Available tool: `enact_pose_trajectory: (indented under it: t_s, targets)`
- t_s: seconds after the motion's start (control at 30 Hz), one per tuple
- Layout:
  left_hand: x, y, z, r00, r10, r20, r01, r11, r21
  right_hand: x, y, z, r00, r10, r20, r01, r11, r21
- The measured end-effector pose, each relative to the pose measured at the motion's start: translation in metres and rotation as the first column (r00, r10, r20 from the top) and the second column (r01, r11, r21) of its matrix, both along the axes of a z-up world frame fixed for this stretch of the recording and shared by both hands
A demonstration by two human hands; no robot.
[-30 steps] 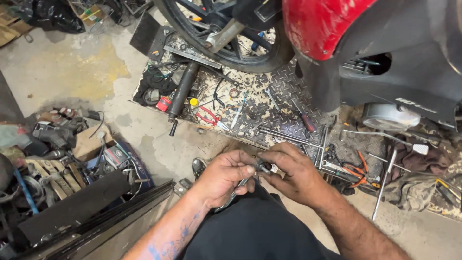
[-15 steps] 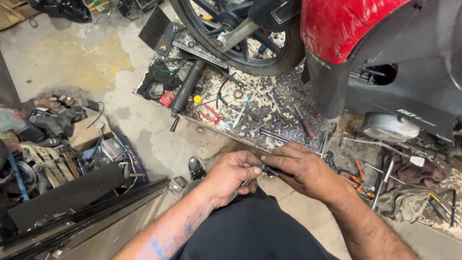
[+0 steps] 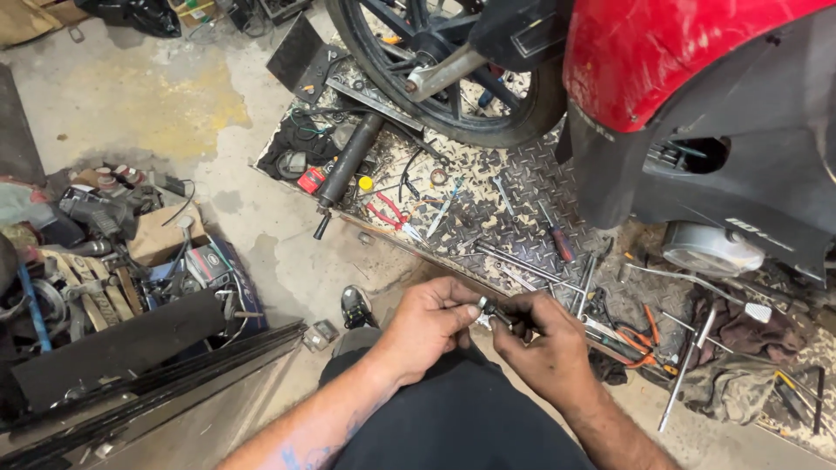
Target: The person opens a motorcycle seat compartment, then picks up a wrench and a socket from a workbench. They attach the socket to the wrench and proceed to tighten a bolt on the motorcycle's rear wheel assembly.
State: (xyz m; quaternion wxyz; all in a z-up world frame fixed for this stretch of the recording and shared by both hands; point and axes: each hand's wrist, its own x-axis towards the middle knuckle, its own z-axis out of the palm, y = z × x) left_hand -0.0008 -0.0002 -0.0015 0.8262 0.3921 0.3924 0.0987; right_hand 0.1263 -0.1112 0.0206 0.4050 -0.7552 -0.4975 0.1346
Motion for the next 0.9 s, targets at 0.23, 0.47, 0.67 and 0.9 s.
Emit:
enact_pose_trajectory:
  t_s: [0.23,0.47,0.67,0.9]
  targets:
    - [-0.007,0.000,-0.017,0.999,0.021,0.027,-0.023,0.999,0.045,-0.006,0.002,-0.018,0.995,0.040,0.096,-0.039,0.999,-0.003]
    - [-0.023,0.016,-0.007,0.984,-0.057,-0.168,0.070,0.995,0.072,-0.018,0.014,-0.039,0.991,0.118,-0.063,-0.121,0.991,-0.054]
    - [-0.037,0.020,-0.043,0.985,0.007,-0.172,-0.002,1.000,0.031,-0.028,0.030,-0.050,0.973,0.181,-0.147,-0.188,0.981,-0.041]
    - [-0.045,0.032,-0.066,0.975,0.085,-0.203,-0.113,0.985,-0.128,-0.030,0.028,-0.068,0.950,0.078,-0.302,-0.149,0.963,-0.222]
